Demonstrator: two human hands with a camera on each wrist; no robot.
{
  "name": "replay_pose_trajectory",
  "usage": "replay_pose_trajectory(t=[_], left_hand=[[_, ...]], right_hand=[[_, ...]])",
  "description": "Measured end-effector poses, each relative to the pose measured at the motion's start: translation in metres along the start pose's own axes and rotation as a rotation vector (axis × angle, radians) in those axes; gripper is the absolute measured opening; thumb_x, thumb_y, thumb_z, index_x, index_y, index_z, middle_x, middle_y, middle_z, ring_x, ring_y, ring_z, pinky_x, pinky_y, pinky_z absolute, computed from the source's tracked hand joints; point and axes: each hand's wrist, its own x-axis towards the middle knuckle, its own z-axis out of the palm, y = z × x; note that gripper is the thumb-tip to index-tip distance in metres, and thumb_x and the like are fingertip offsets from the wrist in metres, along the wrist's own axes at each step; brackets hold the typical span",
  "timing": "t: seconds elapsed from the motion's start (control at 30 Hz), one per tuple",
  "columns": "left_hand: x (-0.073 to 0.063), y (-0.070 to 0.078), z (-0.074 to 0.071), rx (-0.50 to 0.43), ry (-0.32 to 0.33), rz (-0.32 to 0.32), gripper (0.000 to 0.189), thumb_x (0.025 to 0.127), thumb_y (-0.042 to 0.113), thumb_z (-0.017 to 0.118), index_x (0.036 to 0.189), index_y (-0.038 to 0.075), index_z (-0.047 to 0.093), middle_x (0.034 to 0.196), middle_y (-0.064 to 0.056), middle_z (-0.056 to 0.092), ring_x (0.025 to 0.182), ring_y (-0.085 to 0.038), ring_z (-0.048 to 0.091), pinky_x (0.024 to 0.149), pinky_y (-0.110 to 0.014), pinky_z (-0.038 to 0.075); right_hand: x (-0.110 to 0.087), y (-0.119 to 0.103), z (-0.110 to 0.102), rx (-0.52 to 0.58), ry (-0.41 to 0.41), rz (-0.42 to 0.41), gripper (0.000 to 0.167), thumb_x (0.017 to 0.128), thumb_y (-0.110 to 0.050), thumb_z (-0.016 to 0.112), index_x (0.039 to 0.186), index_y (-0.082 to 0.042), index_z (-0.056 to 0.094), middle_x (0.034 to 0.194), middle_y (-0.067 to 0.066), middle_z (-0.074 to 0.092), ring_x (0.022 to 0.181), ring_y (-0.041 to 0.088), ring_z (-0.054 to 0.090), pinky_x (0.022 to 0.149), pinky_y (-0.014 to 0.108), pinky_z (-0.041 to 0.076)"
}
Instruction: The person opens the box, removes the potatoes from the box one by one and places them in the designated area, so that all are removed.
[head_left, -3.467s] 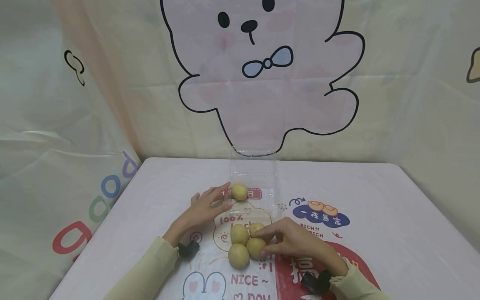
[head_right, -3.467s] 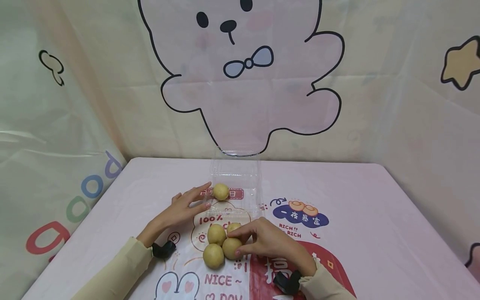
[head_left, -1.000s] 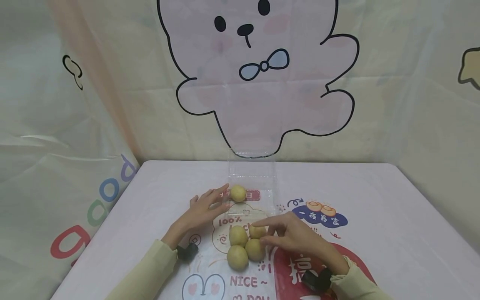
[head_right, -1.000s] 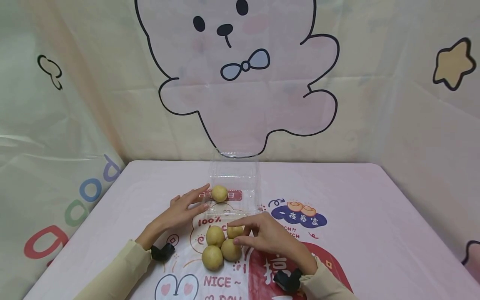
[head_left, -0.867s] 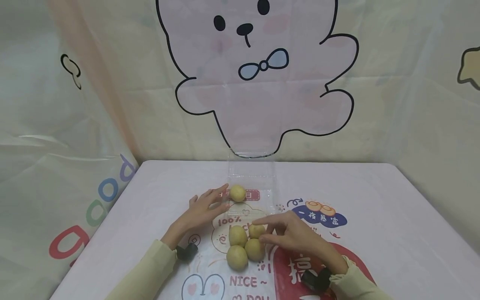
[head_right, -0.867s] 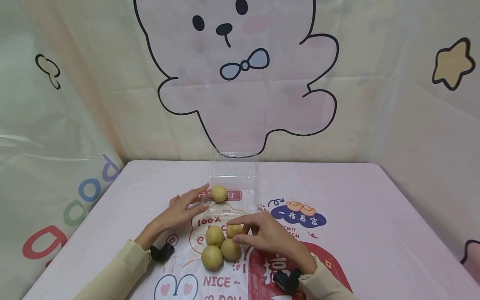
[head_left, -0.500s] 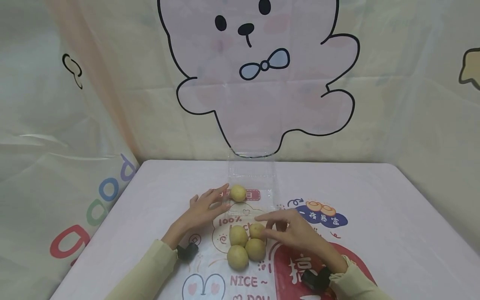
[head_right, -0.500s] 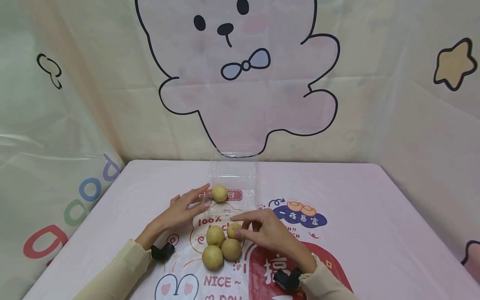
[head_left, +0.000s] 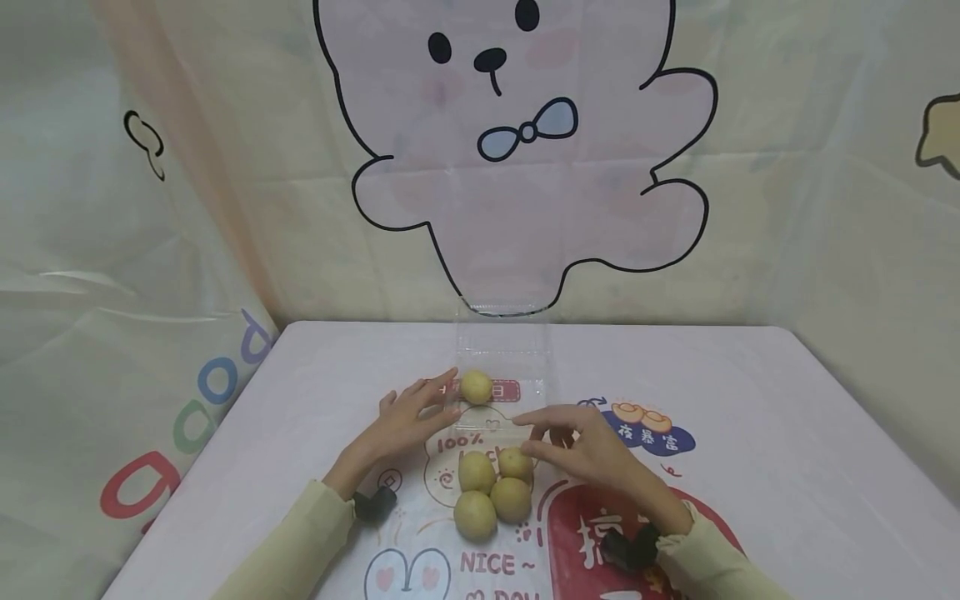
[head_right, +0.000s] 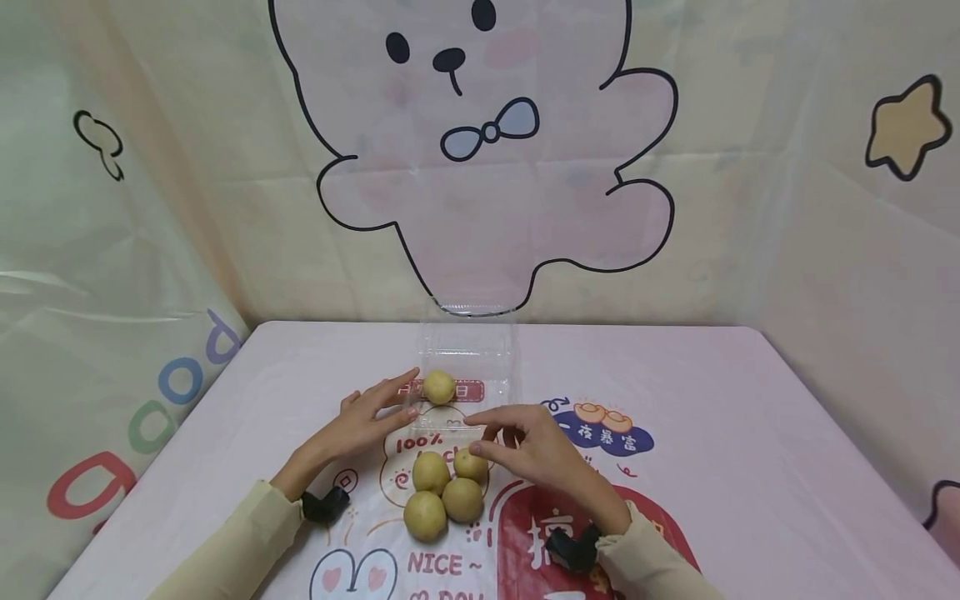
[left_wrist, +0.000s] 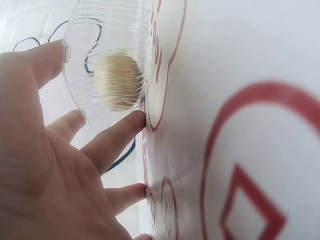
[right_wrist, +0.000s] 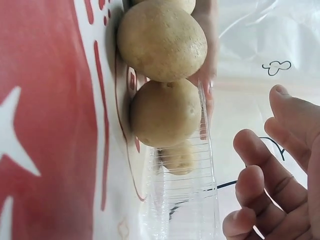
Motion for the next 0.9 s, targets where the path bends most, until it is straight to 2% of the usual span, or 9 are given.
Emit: replay_pose_trajectory(t=[0.27, 0.53, 0.9], left_hand=[[0.000, -0.002, 0.000, -0.003, 0.003, 0.007, 0.071, 0.097, 0.064, 0.054, 0.159, 0.045, 0.026, 0.147, -0.004, 0.060, 0.157, -0.030, 0.025, 0.122, -0.070, -0.002], [0.000, -0.003, 0.000, 0.005, 0.012, 0.011, 0.071, 0.097, 0.064, 0.054, 0.159, 0.045, 0.026, 0.146, -0.003, 0.061, 0.155, -0.029, 0.029, 0.122, -0.070, -0.001], [0.001, -0.001, 0.001, 0.003, 0.009, 0.003, 0.069, 0.098, 0.058, 0.056, 0.160, 0.044, 0.027, 0.146, -0.005, 0.061, 0.154, -0.029, 0.030, 0.122, -0.071, -0.002]], right_hand=[[0.009, 0.001, -0.002, 0.011, 0.017, -0.033, 0.029, 0.089, -0.016, 0.079, 0.118, -0.016, 0.076, 0.082, -0.008, 0.073, 0.061, 0.001, 0.048, 0.053, 0.020, 0.044], [0.018, 0.003, -0.003, -0.019, 0.038, 0.018, 0.029, 0.089, -0.018, 0.080, 0.117, -0.016, 0.077, 0.082, -0.009, 0.073, 0.062, 0.002, 0.049, 0.055, 0.021, 0.045], [0.026, 0.009, -0.004, -0.035, 0.025, 0.058, 0.029, 0.090, -0.021, 0.080, 0.118, -0.016, 0.077, 0.083, -0.010, 0.072, 0.062, 0.003, 0.050, 0.057, 0.022, 0.046]])
